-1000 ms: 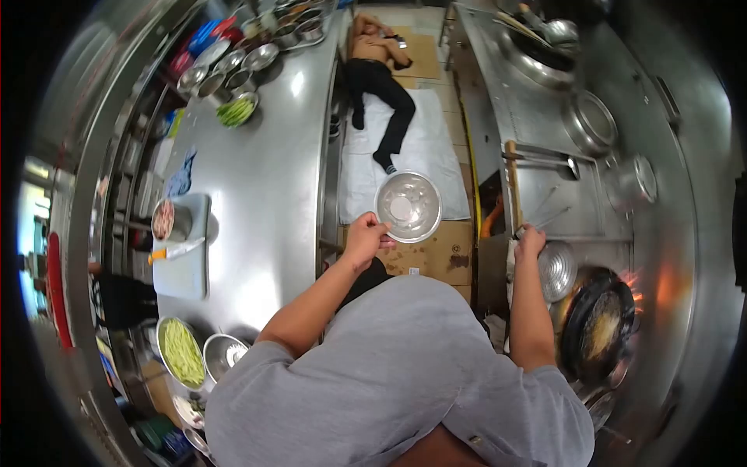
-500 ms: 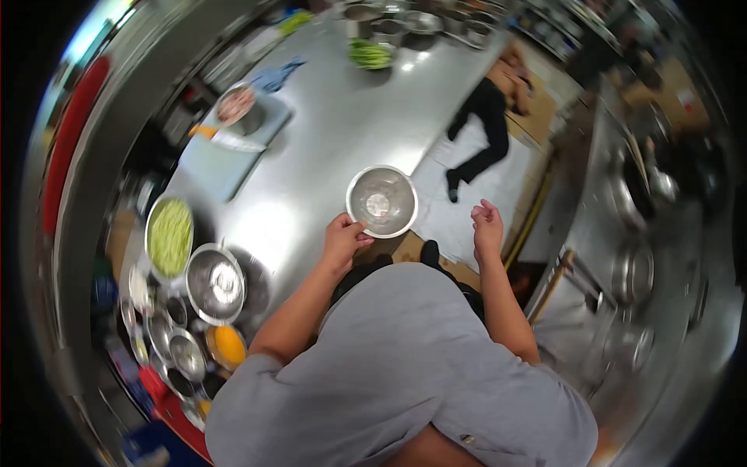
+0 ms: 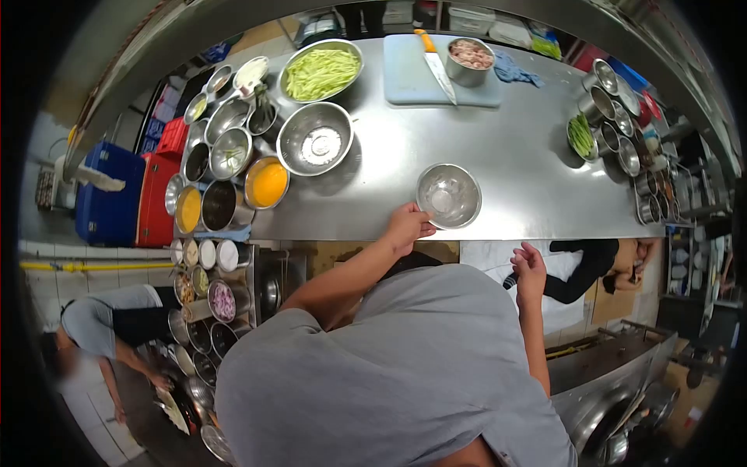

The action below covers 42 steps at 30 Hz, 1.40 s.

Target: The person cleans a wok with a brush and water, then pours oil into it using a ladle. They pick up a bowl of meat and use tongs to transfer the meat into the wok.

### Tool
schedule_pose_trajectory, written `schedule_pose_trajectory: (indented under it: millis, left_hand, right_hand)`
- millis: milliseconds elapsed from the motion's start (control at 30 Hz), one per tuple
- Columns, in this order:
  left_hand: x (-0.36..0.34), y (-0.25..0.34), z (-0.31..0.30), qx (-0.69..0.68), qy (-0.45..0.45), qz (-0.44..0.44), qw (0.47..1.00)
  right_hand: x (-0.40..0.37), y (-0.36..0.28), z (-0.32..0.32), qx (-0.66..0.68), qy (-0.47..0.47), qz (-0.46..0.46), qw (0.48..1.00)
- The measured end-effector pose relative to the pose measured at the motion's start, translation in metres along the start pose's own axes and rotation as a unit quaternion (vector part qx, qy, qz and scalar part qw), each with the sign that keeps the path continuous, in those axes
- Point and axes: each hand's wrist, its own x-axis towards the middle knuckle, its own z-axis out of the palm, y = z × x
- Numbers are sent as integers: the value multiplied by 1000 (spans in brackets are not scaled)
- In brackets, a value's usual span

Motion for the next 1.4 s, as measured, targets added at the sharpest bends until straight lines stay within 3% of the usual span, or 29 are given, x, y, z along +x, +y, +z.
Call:
schedule_pose_trajectory:
  millis: [167,267,333,467,700,800,967,1033,1100,1167,1300,1400]
  left_hand:
    - [-14,-7,7,-7,-54,-39,998]
    - [-10,-4,16,41,-154,-56,986]
    - [-1,2,18,-107,-199,0,974]
    - [-4,50,50,-176,-229,-25,957]
    - [19,84,91,-83,-306,-119,941]
    - [37,64,105,64,-372,-129,917]
    - [19,16,157,218,-502,-189,815]
    - [-10,-10,180,258,-557,-233,754]
    - [-50,-35,200,286,-587,-272,707]
    - [-86,-63,210,285,-628,-380,617]
    - [-156,-107,208,295,-632,-503,511]
    - [-204,-130,193,319,-616,-569,441]
  right_hand:
    - [-1,-3,-8,0,-10,34,999]
    - [-4,1,-3,-7,-10,28,1000]
    - [-7,2,2,3,-5,18,1000]
    - [-29,-11,15,34,27,22,999]
    - [-79,15,29,86,146,48,984]
    - [-113,39,46,155,222,62,960]
    - [-184,50,81,162,369,49,914]
    - [-218,33,94,88,386,22,918]
    - [-246,20,103,102,433,8,895]
    - [-274,4,109,68,504,-24,861]
    - [-334,0,131,1,606,-26,795]
    - [-385,7,163,-25,660,28,751]
